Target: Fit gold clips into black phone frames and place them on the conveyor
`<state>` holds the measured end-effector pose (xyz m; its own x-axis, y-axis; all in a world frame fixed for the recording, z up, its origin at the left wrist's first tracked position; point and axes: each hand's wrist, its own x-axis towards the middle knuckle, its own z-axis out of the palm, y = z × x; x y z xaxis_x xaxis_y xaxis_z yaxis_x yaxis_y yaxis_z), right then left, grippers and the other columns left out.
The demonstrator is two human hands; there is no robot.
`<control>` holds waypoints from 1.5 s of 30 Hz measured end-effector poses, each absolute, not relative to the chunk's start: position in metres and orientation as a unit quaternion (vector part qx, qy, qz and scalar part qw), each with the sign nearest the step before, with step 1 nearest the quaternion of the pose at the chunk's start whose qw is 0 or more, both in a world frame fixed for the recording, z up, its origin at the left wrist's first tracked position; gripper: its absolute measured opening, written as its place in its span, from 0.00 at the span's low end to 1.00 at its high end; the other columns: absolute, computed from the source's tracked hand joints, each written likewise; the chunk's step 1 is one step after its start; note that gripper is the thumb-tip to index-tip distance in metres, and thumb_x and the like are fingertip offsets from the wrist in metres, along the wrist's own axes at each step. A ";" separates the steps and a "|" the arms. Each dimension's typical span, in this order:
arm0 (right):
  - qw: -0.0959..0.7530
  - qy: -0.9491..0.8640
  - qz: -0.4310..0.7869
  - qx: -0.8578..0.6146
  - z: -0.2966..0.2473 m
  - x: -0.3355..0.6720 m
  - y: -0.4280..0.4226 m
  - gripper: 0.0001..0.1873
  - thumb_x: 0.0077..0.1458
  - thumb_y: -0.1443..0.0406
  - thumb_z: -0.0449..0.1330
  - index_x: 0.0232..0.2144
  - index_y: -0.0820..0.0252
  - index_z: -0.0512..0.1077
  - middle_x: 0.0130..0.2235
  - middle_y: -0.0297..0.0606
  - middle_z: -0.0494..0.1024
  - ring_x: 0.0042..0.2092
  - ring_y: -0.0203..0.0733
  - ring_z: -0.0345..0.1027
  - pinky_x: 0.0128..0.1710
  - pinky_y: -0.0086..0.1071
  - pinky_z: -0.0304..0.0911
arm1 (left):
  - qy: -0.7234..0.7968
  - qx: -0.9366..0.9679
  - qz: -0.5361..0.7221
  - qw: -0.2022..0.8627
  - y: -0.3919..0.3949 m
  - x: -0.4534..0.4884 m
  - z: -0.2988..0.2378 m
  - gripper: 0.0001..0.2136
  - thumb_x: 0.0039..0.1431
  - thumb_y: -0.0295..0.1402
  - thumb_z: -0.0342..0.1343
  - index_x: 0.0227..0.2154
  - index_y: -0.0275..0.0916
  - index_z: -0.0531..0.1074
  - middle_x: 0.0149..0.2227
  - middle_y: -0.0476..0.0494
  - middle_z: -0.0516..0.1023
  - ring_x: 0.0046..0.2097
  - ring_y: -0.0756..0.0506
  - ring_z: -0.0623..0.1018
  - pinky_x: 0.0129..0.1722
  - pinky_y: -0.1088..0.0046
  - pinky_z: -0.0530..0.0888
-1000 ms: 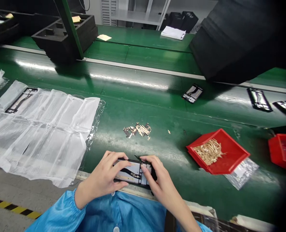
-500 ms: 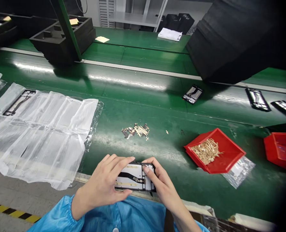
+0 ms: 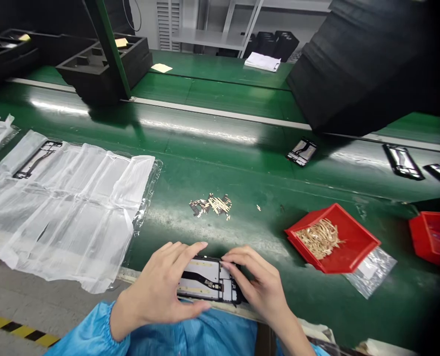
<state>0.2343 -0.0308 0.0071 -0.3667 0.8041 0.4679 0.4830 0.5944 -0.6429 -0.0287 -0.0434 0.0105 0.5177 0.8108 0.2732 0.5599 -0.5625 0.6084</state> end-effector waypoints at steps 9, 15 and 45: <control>0.418 -0.822 0.190 -0.338 0.000 0.233 -0.033 0.13 0.64 0.79 0.61 0.45 0.59 0.75 0.40 0.40 0.81 0.40 0.38 0.78 0.42 0.30 0.76 | 0.444 0.714 0.509 0.182 -0.041 -0.012 -0.014 0.12 0.65 0.25 0.67 0.47 0.44 0.74 0.36 0.53 0.86 0.38 0.49 0.81 0.41 0.68 0.75; 0.432 -0.792 0.214 -0.373 0.001 0.227 -0.039 0.14 0.62 0.78 0.64 0.44 0.55 0.76 0.38 0.39 0.81 0.39 0.40 0.77 0.39 0.33 0.75 | 0.438 0.683 0.560 0.167 -0.042 -0.008 -0.017 0.13 0.62 0.21 0.66 0.40 0.46 0.71 0.37 0.55 0.90 0.37 0.47 0.80 0.44 0.62 0.73; 0.389 -0.590 0.459 -0.538 0.011 0.227 0.067 0.22 0.58 0.44 0.68 0.39 0.56 0.77 0.36 0.35 0.80 0.38 0.41 0.71 0.37 0.33 0.67 | 0.552 0.674 0.454 0.188 -0.036 -0.049 0.000 0.23 0.70 0.33 0.60 0.66 0.53 0.73 0.66 0.37 0.77 0.66 0.36 0.75 0.63 0.43 0.79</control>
<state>0.2271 0.0669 0.0115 -0.1186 0.9923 -0.0346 0.2784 -0.0002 -0.9605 -0.0494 -0.0362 -0.0001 -0.0209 0.9146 0.4039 0.5729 -0.3201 0.7545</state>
